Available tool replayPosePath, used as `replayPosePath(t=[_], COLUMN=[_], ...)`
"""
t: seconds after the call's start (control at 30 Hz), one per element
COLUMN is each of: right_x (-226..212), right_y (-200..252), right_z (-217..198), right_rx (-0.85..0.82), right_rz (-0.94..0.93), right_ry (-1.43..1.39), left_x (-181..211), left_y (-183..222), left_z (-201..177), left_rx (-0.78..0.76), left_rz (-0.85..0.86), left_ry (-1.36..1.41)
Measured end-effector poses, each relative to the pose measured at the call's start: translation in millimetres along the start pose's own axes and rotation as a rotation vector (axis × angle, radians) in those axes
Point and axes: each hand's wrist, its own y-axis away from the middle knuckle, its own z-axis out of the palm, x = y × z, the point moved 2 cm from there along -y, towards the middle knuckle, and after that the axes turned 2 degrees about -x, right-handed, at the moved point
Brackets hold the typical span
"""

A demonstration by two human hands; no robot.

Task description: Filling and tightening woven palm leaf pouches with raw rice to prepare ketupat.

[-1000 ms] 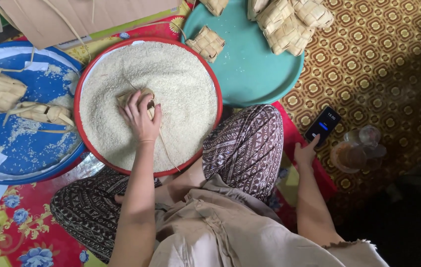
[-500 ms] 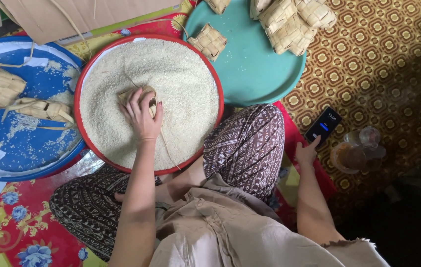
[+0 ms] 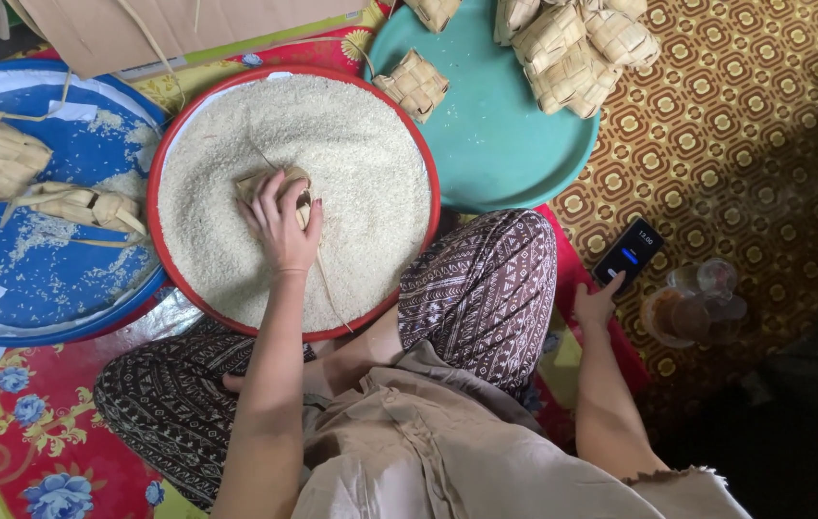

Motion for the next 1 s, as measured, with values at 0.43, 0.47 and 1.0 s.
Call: replayPosePath(t=[0.43,0.47,1.0], right_x=[-10,-5,-320], right_y=[18,11,88], right_z=[-5,-1,58], right_rx=[-0.017,0.064,-0.268], right_rz=[-0.012,-0.047,-0.589], right_ry=[-0.067,-0.099,-0.898], left_x=[-1,0,1], left_y=[2,1,0], left_z=[5,3,-4], left_rx=[0.034,0.017,0.093], left_rz=[0.009,-0.005,-0.088], left_ry=[0.004,0.008,0.088])
